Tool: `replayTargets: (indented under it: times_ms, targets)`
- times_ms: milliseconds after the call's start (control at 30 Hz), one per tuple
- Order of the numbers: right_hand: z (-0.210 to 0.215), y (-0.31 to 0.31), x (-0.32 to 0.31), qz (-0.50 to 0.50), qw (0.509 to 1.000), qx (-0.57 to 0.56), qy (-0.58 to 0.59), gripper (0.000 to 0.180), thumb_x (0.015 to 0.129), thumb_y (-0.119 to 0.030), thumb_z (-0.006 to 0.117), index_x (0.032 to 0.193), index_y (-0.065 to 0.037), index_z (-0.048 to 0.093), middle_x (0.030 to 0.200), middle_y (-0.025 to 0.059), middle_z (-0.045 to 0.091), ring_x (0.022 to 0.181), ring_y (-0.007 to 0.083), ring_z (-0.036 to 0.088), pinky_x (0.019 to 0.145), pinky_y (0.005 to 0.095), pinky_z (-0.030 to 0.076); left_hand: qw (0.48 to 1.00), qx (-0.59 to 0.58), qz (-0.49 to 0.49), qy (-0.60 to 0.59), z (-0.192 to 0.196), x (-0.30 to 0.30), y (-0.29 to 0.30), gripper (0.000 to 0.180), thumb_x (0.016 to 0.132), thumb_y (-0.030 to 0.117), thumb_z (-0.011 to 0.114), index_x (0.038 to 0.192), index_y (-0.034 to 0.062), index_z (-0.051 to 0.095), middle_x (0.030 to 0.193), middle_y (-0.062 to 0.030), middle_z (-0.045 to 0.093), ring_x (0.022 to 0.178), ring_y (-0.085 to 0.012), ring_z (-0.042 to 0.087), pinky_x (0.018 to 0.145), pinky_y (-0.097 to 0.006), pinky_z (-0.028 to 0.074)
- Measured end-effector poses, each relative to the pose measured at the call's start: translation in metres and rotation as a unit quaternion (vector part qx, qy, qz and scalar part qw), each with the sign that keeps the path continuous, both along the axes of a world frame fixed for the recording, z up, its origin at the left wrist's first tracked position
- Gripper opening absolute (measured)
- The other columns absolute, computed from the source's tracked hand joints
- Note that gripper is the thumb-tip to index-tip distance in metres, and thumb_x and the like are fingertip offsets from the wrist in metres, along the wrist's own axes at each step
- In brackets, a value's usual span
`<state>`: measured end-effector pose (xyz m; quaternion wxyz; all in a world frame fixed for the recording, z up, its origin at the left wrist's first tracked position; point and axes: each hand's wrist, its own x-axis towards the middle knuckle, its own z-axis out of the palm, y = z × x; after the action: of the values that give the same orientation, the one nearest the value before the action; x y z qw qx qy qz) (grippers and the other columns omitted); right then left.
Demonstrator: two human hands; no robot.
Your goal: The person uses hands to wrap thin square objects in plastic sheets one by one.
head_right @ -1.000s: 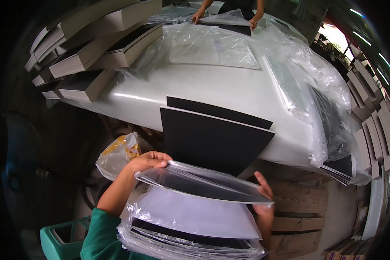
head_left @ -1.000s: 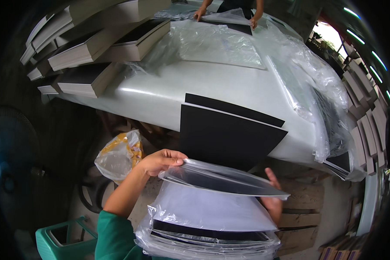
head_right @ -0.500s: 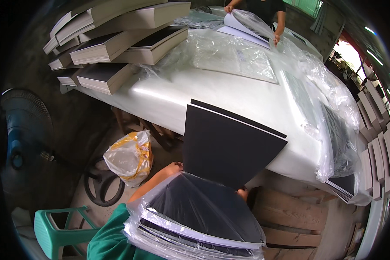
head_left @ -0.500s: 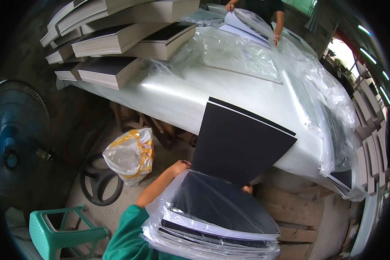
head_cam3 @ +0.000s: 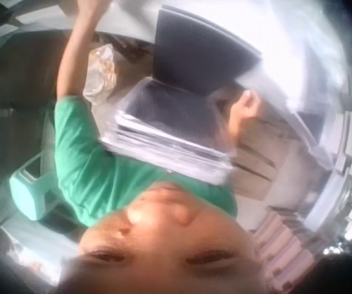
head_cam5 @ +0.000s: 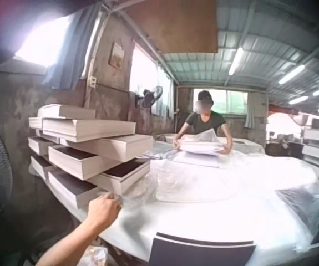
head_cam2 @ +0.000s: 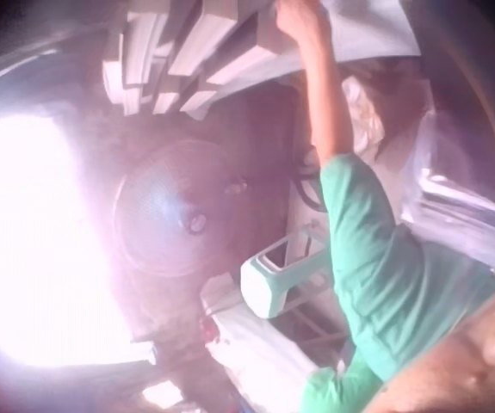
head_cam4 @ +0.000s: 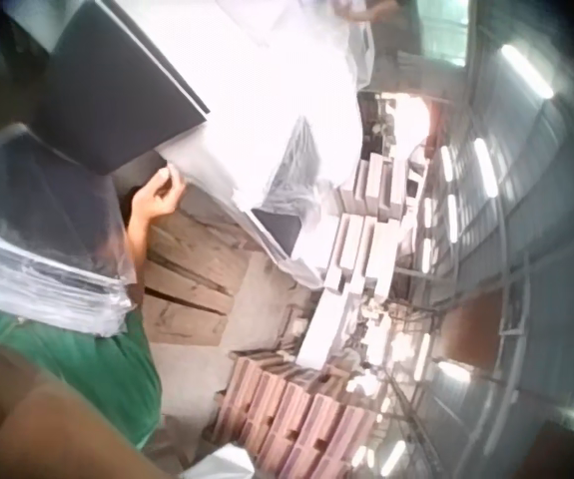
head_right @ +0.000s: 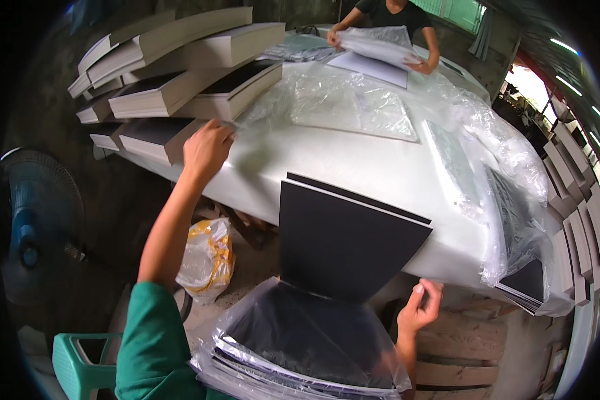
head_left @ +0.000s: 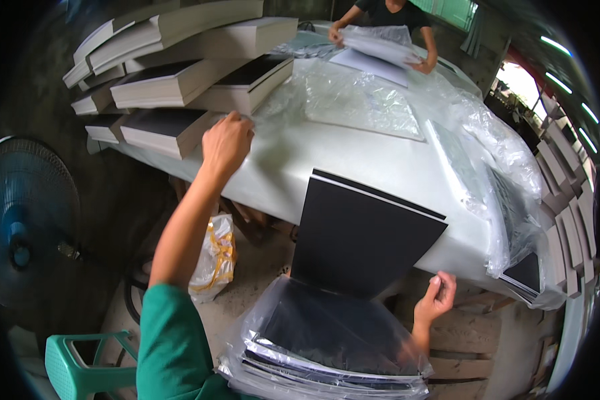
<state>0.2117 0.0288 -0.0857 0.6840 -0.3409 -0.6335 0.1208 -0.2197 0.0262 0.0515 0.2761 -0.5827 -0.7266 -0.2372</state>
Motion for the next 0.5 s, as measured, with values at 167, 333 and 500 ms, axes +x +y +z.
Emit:
replayTargets:
  times_ms: [167, 333, 500]
  targets:
    - [0.066, -0.022, -0.025, 0.182, 0.967, -0.022, -0.178, 0.037, 0.067, -0.007, 0.066, 0.102, -0.002, 0.056, 0.087, 0.0112, 0.061, 0.083, 0.0252, 0.055, 0.077, 0.0346, 0.041, 0.958, 0.065, -0.278, -0.025, 0.019, 0.109, -0.094, 0.012, 0.071, 0.007, 0.057, 0.081, 0.0050, 0.053, 0.086, -0.0115, 0.052, 0.081, -0.0299, 0.051, 0.069, -0.037, 0.040]
    - [0.071, -0.018, -0.093, 0.308, 0.913, 0.078, -0.257, 0.070, 0.062, -0.027, 0.074, 0.120, -0.006, 0.043, 0.135, 0.0190, 0.024, 0.124, 0.0370, 0.023, 0.099, 0.0440, 0.021, 0.606, -0.230, -0.629, -0.429, -0.022, 0.161, -0.105, 0.014, 0.087, 0.015, 0.046, 0.090, 0.0014, 0.048, 0.080, -0.0106, 0.051, 0.073, -0.0271, 0.051, 0.066, -0.033, 0.040]
    - [0.068, -0.008, -0.074, 0.477, 0.844, -0.220, -0.108, 0.020, 0.072, -0.007, 0.067, 0.084, -0.005, 0.052, 0.093, 0.0085, 0.057, 0.092, 0.0140, 0.053, 0.081, 0.0273, 0.041, 0.488, -0.070, -0.591, -0.638, -0.039, 0.144, -0.100, 0.027, 0.084, 0.027, 0.052, 0.096, 0.0032, 0.045, 0.088, -0.0081, 0.051, 0.080, -0.0142, 0.050, 0.070, -0.027, 0.041]
